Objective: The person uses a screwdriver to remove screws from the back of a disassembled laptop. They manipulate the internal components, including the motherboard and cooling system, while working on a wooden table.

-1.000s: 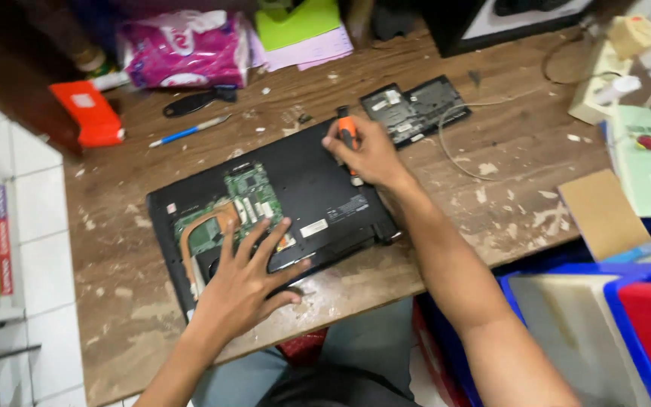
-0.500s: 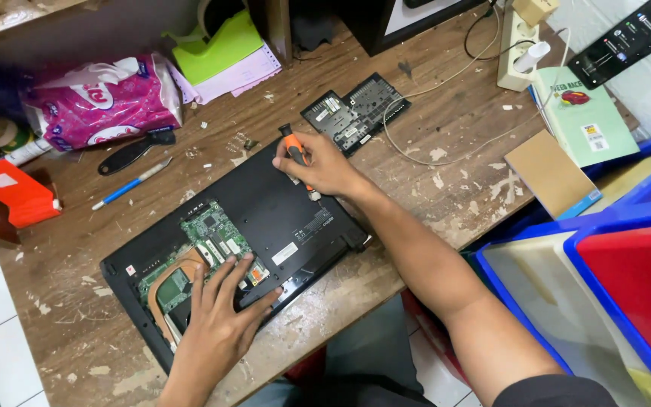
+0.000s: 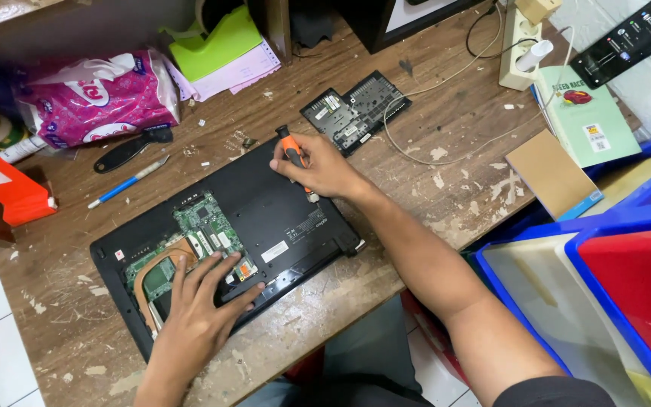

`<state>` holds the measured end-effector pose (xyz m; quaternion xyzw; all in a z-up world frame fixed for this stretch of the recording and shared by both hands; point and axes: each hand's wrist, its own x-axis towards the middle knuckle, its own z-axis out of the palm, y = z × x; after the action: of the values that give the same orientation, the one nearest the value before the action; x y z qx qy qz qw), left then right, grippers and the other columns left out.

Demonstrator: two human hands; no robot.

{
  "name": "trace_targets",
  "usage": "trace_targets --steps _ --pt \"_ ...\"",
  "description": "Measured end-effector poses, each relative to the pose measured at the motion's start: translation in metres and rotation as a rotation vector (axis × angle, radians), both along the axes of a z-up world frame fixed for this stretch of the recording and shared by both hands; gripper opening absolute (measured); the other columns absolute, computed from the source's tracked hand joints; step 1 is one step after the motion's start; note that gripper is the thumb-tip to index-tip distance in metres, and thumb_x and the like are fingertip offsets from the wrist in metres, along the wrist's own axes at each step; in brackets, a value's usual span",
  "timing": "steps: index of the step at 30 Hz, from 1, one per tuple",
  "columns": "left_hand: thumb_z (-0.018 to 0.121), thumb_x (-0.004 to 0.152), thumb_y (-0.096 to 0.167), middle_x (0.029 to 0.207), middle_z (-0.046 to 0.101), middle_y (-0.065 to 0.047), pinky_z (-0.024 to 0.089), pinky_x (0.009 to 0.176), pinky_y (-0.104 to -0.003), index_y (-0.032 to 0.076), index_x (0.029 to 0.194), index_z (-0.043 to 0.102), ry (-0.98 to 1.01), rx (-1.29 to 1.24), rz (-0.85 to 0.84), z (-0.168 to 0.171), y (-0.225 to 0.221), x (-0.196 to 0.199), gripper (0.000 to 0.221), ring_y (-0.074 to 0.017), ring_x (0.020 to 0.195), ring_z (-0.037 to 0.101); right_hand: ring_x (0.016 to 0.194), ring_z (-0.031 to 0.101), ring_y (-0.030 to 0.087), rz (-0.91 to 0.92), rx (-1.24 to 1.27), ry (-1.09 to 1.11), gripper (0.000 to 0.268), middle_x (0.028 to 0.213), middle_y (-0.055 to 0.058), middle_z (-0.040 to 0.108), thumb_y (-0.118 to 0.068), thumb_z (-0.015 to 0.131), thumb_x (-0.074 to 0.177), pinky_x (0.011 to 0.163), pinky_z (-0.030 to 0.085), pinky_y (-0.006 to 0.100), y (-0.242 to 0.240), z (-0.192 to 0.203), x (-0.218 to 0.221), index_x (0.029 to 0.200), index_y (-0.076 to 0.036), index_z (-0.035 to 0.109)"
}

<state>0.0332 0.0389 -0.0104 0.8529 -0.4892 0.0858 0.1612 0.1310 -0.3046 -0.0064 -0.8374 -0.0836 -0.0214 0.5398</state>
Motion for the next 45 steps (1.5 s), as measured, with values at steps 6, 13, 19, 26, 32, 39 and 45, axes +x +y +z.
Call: trace_targets --steps 6,13,19,26,32,39,45 --pt "0.08 0.095 0.036 0.156 0.057 -0.022 0.032 0.129 -0.073 0.024 0.146 0.067 0.225 -0.247 -0.028 0.01 -0.001 0.006 0.054 -0.0419 0.149 0.054 0.06 0.042 0.006 0.03 0.023 -0.045 0.017 0.067 -0.009 0.048 -0.028 0.073 0.107 0.06 0.034 0.027 -0.001 -0.005 0.003 0.096 -0.017 0.069" --pt "0.078 0.096 0.034 0.132 0.076 -0.012 0.05 0.12 -0.052 0.009 0.137 0.073 0.251 -0.283 0.024 0.028 0.015 0.044 0.047 -0.0278 0.121 0.072 0.057 0.053 0.005 -0.021 0.031 -0.019 0.015 0.064 -0.004 0.065 -0.027 0.075 0.105 0.057 0.041 0.024 0.001 -0.012 0.006 0.097 -0.016 0.07" --pt "0.087 0.091 0.035 0.103 0.08 0.006 0.051 0.105 -0.038 0.027 0.127 0.082 0.124 -0.084 0.225 0.01 0.016 0.056 0.037 -0.018 0.103 0.077 0.045 0.066 0.015 -0.073 0.288 -0.133 0.012 0.06 0.012 0.068 -0.01 0.079 0.101 0.046 0.05 0.023 -0.005 -0.052 0.022 0.106 0.0 0.076" --pt "0.088 0.092 0.029 0.111 0.076 -0.003 0.045 0.095 -0.044 0.013 0.119 0.082 0.057 -0.17 0.162 -0.014 0.023 0.056 0.033 -0.0236 0.101 0.067 0.04 0.06 0.014 -0.127 0.329 0.063 0.022 0.067 0.001 0.059 -0.022 0.077 0.103 0.037 0.051 0.024 0.013 -0.005 0.001 0.113 -0.008 0.063" --pt "0.087 0.093 0.022 0.112 0.077 -0.003 0.045 0.098 -0.044 0.012 0.118 0.082 0.06 -0.168 0.184 -0.015 0.027 0.051 0.028 -0.0226 0.105 0.068 0.047 0.07 0.021 -0.084 0.381 0.048 0.03 0.079 0.004 0.062 -0.018 0.079 0.102 0.04 0.058 0.028 0.015 -0.009 0.001 0.12 -0.005 0.058" --pt "0.091 0.089 0.015 0.105 0.08 0.0 0.042 0.094 -0.04 0.012 0.113 0.085 0.056 -0.194 0.241 -0.015 0.027 0.05 0.025 -0.0199 0.098 0.068 0.055 0.072 0.02 -0.053 0.511 0.031 0.035 0.078 0.003 0.054 -0.011 0.084 0.097 0.047 0.069 0.034 0.013 -0.016 0.006 0.119 -0.005 0.058" --pt "0.086 0.096 0.026 0.087 0.078 0.004 0.046 0.103 -0.038 0.022 0.103 0.086 0.024 -0.158 0.37 -0.015 0.022 0.047 0.009 -0.0203 0.091 0.073 0.067 0.078 0.032 -0.063 0.681 -0.056 0.05 0.087 0.017 0.059 0.004 0.087 0.091 0.048 0.072 0.042 0.016 -0.03 0.011 0.129 0.014 0.056"
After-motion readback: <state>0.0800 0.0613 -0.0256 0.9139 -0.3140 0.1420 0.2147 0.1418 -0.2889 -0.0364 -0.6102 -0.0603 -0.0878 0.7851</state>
